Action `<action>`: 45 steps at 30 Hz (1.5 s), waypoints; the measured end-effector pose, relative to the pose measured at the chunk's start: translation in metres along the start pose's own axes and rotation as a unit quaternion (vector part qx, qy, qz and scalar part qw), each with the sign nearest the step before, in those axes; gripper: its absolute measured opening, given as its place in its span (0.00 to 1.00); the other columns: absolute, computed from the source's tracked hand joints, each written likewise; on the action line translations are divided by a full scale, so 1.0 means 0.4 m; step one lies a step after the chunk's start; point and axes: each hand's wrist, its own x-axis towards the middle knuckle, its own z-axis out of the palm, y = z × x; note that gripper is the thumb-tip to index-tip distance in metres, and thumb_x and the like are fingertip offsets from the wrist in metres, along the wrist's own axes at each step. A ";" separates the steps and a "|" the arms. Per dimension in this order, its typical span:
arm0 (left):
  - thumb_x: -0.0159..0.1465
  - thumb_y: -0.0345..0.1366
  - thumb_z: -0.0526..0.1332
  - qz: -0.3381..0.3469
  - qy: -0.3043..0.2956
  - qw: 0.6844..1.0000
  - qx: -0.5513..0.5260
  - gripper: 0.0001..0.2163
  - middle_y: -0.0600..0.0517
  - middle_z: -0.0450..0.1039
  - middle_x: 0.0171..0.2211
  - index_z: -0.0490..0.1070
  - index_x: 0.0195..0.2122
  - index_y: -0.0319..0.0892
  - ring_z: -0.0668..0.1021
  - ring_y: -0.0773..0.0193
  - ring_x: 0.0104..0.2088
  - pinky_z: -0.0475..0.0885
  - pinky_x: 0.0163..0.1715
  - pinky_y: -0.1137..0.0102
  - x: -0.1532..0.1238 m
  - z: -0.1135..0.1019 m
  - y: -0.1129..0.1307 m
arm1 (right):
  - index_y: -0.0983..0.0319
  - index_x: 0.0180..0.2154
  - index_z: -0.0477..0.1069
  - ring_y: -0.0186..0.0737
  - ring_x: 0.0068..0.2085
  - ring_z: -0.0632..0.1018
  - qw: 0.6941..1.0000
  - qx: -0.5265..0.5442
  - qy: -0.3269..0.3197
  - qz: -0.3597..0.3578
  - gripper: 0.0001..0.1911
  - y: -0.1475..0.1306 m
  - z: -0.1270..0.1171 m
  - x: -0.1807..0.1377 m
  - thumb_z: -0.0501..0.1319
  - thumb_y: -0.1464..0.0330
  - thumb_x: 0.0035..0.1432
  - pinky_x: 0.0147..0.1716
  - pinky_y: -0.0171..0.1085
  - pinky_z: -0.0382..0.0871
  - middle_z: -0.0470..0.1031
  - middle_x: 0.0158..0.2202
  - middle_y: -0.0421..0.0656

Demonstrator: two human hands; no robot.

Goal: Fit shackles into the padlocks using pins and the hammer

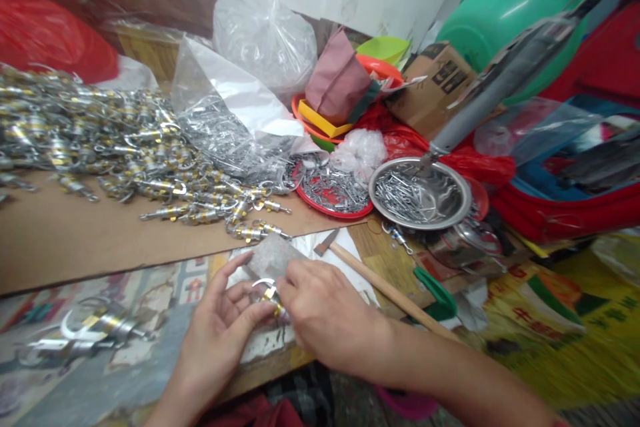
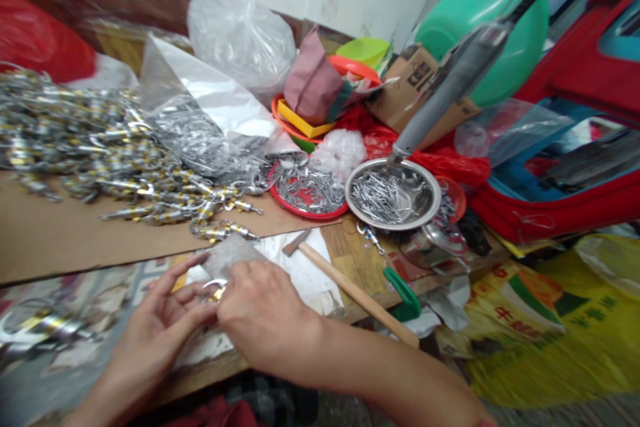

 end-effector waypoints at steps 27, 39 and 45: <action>0.44 0.32 0.69 -0.007 0.030 0.999 -0.022 0.33 0.56 0.74 0.23 0.58 0.51 0.42 0.78 0.63 0.24 0.77 0.26 0.69 0.001 0.003 -0.008 | 0.60 0.43 0.67 0.41 0.37 0.75 0.937 0.153 0.068 0.308 0.11 0.174 0.108 -0.246 0.54 0.68 0.57 0.35 0.38 0.70 0.71 0.36 0.45; 0.44 0.30 0.69 -0.003 0.032 0.999 -0.038 0.34 0.57 0.74 0.23 0.57 0.52 0.44 0.78 0.64 0.24 0.78 0.26 0.68 -0.001 0.005 -0.011 | 0.52 0.58 0.54 0.40 0.37 0.76 0.979 0.150 0.081 0.114 0.30 0.057 0.001 -0.188 0.48 0.79 0.56 0.33 0.38 0.71 0.74 0.41 0.44; 0.42 0.31 0.69 -0.009 0.040 0.998 -0.037 0.36 0.57 0.74 0.23 0.56 0.53 0.43 0.78 0.63 0.23 0.77 0.25 0.67 -0.002 0.008 -0.011 | 0.49 0.59 0.50 0.40 0.39 0.75 0.968 0.164 0.136 0.130 0.32 0.034 0.009 -0.207 0.47 0.79 0.56 0.34 0.38 0.71 0.73 0.42 0.43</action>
